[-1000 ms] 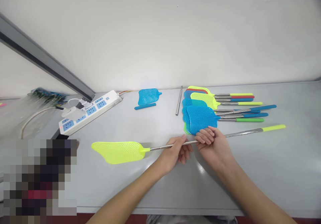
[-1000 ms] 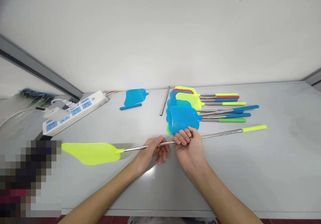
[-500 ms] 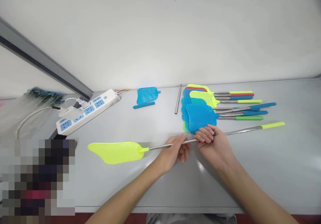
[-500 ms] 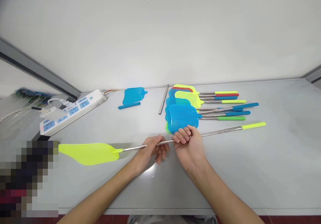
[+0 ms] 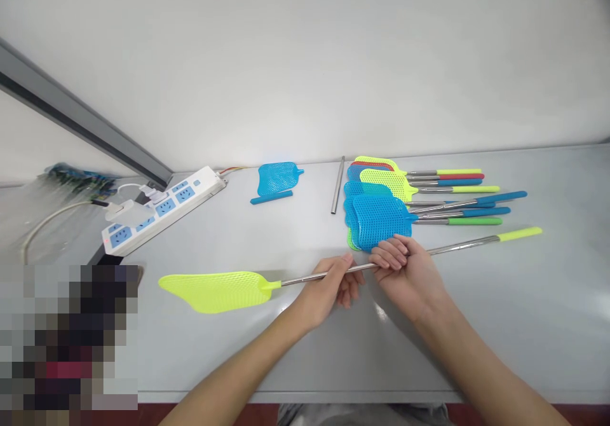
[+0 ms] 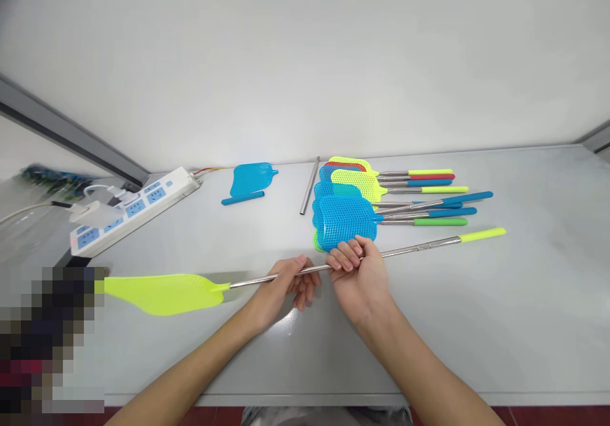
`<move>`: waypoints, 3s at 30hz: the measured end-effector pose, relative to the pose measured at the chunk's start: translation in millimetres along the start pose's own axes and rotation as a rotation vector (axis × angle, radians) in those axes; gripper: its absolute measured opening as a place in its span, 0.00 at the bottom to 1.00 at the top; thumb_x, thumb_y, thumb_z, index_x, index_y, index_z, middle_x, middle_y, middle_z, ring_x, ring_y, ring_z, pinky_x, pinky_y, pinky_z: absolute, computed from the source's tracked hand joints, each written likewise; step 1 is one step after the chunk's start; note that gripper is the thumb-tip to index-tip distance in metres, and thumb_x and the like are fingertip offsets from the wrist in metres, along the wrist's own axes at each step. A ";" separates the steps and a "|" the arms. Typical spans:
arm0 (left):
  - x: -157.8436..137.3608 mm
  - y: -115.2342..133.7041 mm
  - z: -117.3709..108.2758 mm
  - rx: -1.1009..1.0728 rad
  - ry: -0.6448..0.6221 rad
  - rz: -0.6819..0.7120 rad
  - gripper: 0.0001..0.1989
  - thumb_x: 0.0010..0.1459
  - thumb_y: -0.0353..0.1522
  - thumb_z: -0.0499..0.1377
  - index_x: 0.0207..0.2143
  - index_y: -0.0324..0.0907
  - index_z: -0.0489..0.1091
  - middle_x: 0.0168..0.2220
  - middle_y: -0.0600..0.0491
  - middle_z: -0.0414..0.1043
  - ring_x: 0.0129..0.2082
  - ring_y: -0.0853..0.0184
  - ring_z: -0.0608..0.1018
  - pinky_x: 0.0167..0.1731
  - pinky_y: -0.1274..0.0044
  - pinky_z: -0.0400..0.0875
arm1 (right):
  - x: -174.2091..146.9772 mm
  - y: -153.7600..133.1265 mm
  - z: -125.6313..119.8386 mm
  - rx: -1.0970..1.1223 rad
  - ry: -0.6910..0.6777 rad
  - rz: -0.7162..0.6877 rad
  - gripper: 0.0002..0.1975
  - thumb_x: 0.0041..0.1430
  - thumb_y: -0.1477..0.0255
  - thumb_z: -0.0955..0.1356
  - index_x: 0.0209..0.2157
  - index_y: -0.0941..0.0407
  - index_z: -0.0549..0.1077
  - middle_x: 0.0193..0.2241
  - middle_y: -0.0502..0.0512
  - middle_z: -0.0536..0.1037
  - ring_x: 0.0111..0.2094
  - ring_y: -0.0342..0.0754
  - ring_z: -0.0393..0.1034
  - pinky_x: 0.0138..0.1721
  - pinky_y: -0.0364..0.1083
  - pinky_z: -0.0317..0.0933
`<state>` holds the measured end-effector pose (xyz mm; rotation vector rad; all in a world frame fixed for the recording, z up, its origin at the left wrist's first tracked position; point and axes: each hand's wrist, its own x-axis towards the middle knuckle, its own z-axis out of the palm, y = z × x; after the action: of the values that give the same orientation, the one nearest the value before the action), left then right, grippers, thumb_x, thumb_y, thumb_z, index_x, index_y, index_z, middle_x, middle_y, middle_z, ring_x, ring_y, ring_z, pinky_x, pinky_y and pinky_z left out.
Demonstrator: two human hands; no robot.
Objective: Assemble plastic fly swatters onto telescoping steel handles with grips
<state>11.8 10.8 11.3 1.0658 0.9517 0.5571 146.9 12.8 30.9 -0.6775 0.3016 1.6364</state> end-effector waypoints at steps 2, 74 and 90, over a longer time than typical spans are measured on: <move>-0.1 0.0 0.1 0.000 0.000 0.003 0.22 0.56 0.44 0.42 0.24 0.36 0.64 0.16 0.55 0.63 0.13 0.75 0.64 0.15 0.82 0.56 | 0.2 0.0 -0.2 -0.005 0.000 -0.001 0.16 0.49 0.78 0.59 0.17 0.56 0.43 0.11 0.42 0.45 0.12 0.36 0.44 0.14 0.38 0.49; -1.7 -7.2 0.7 -0.018 -0.120 0.015 0.28 0.57 0.42 0.38 0.17 0.35 0.66 0.11 0.55 0.60 0.09 0.77 0.58 0.11 0.83 0.50 | -5.0 21.9 -6.0 0.075 -0.020 -0.174 0.16 0.51 0.74 0.61 0.17 0.57 0.48 0.11 0.40 0.44 0.11 0.34 0.43 0.13 0.37 0.46; -2.1 -6.0 2.0 0.003 -0.083 0.007 0.27 0.58 0.41 0.37 0.19 0.35 0.65 0.13 0.55 0.61 0.12 0.76 0.60 0.14 0.82 0.53 | -5.1 12.7 -2.4 0.031 0.021 -0.079 0.16 0.49 0.76 0.60 0.16 0.56 0.46 0.11 0.41 0.44 0.12 0.35 0.42 0.13 0.37 0.47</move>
<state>12.1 5.7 7.0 1.0869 0.8765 0.5138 135.6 4.9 29.6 -0.6757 0.3109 1.5474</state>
